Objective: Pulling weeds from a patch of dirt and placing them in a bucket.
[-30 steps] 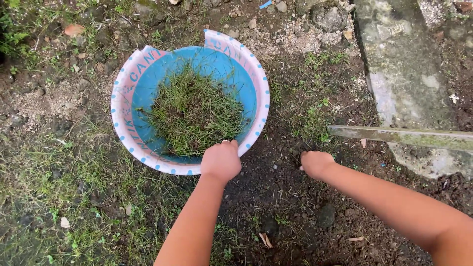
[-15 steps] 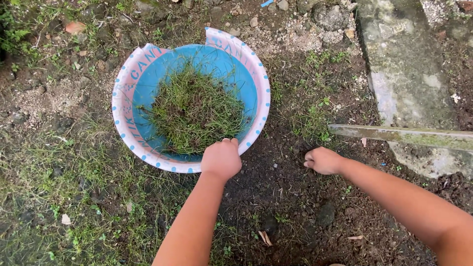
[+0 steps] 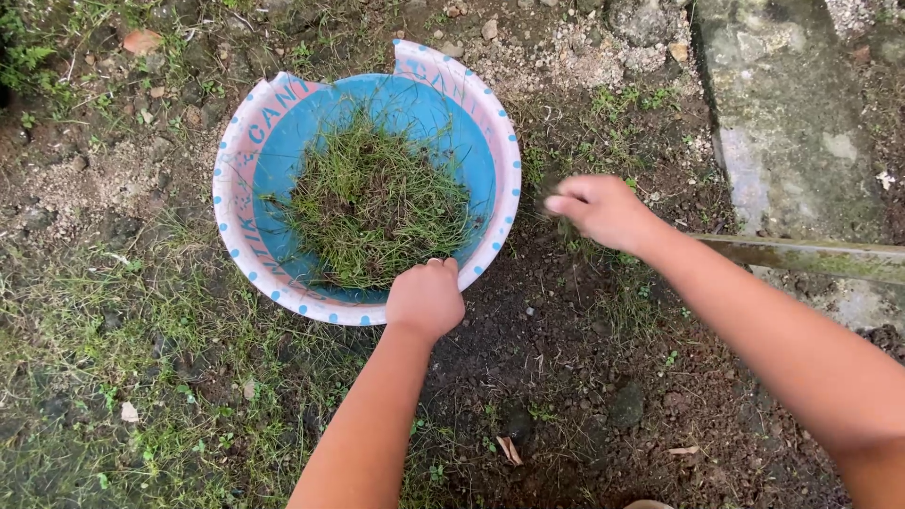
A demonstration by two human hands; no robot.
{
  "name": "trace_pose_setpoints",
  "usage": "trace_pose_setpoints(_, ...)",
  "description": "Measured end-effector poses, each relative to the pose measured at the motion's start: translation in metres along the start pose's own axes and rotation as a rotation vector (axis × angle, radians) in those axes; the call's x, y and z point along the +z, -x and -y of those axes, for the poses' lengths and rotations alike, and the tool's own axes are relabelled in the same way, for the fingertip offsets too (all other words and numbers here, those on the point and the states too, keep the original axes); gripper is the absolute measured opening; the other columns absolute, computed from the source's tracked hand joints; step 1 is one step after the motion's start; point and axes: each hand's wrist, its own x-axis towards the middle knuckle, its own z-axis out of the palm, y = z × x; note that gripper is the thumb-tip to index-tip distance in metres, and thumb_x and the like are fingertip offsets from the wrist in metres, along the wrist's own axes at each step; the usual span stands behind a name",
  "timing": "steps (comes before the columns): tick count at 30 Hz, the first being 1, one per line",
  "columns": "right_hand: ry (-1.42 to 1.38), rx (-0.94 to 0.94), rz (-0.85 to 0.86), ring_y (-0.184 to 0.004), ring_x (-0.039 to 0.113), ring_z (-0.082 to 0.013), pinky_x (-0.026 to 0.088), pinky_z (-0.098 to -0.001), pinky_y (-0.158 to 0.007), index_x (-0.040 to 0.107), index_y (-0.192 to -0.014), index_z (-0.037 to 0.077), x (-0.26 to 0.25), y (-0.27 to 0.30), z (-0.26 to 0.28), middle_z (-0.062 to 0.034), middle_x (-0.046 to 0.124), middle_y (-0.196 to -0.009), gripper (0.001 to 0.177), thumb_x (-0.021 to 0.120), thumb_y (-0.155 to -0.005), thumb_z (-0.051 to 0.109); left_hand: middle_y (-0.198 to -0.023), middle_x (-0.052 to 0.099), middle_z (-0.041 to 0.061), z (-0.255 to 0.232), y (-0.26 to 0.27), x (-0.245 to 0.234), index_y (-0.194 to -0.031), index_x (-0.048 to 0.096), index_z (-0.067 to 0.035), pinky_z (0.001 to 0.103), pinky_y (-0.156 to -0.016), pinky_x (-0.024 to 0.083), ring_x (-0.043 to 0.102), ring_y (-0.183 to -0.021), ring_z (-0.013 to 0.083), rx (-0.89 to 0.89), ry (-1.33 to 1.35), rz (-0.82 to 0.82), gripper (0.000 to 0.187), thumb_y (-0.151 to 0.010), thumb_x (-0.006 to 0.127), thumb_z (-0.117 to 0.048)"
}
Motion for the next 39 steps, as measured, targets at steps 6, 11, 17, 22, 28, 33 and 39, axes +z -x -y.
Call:
trace_pose_setpoints(6, 0.198, -0.728, -0.182, -0.088, 0.071, -0.0305, 0.058, -0.0444, -0.081, 0.076, -0.111, 0.003, -0.008, -0.016, 0.015, -0.0149, 0.074, -0.099, 0.034, 0.074, -0.088, 0.028, -0.099, 0.071, 0.018, -0.001, 0.001, -0.003, -0.101, 0.066, -0.004, 0.048, -0.078, 0.060, 0.074, -0.088, 0.0361, -0.007, -0.003, 0.011, 0.020, -0.084, 0.059, -0.012)
trace_pose_setpoints(11, 0.509, -0.179, 0.093, -0.101, 0.075, -0.0242, 0.061, -0.0361, -0.096, 0.076, -0.103, 0.007, 0.041, -0.006, -0.046, -0.0132, 0.076, -0.108, 0.034, 0.066, -0.100, 0.038, -0.099, 0.071, 0.018, 0.000, 0.001, -0.004, -0.101, 0.067, -0.004, 0.048, -0.077, 0.060, 0.073, -0.088, 0.0360, 0.002, 0.013, 0.010, 0.021, -0.082, 0.060, -0.012)
trace_pose_setpoints(17, 0.845, -0.571, 0.024, -0.124, 0.060, -0.0301, 0.045, -0.0424, -0.112, 0.068, -0.115, 0.000, 0.103, 0.010, -0.126, -0.0169, 0.065, -0.128, 0.030, 0.056, -0.094, 0.018, -0.099, 0.071, 0.017, -0.002, 0.001, -0.006, -0.101, 0.066, -0.004, 0.048, -0.077, 0.060, 0.073, -0.089, 0.0356, 0.001, 0.013, 0.018, 0.021, -0.082, 0.061, -0.012)
trace_pose_setpoints(22, 1.208, -0.594, -0.143, -0.131, 0.056, -0.0342, 0.040, -0.0459, -0.112, 0.060, -0.126, -0.001, 0.091, -0.007, -0.134, -0.0215, 0.059, -0.135, 0.043, 0.051, -0.088, 0.016, -0.097, 0.071, 0.018, -0.002, 0.001, -0.003, -0.101, 0.066, -0.003, 0.048, -0.076, 0.060, 0.073, -0.088, 0.0358, -0.002, 0.000, 0.014, 0.022, -0.082, 0.061, -0.012)
trace_pose_setpoints(28, 1.289, -0.262, -0.017, -0.106, 0.067, -0.0231, 0.052, -0.0378, -0.086, 0.060, -0.127, 0.002, 0.093, -0.032, -0.132, -0.0081, 0.069, -0.115, 0.036, 0.050, -0.097, 0.020, -0.098, 0.071, 0.018, 0.000, 0.001, -0.001, -0.101, 0.066, -0.003, 0.048, -0.076, 0.060, 0.073, -0.088, 0.0362, 0.008, 0.020, 0.007, 0.021, -0.083, 0.060, -0.013)
trace_pose_setpoints(33, 1.235, -0.173, 0.088, -0.104, 0.069, -0.0231, 0.053, -0.0397, -0.083, 0.076, -0.099, 0.016, 0.092, -0.056, -0.142, -0.0029, 0.074, -0.104, 0.023, 0.054, -0.093, 0.022, -0.099, 0.070, 0.018, 0.000, 0.001, -0.003, -0.100, 0.066, -0.003, 0.048, -0.079, 0.059, 0.072, -0.090, 0.0363, 0.020, 0.027, -0.003, 0.020, -0.083, 0.060, -0.012)
trace_pose_setpoints(39, 0.988, -0.289, 0.184, -0.101, 0.071, -0.0249, 0.051, -0.0423, -0.093, 0.077, -0.096, 0.018, 0.069, -0.048, -0.157, -0.0061, 0.075, -0.098, 0.021, 0.058, -0.085, 0.016, -0.099, 0.069, 0.019, 0.001, -0.001, -0.003, -0.101, 0.065, -0.002, 0.047, -0.080, 0.059, 0.071, -0.091, 0.0361, 0.024, 0.025, 0.027, 0.023, -0.081, 0.061, -0.011)
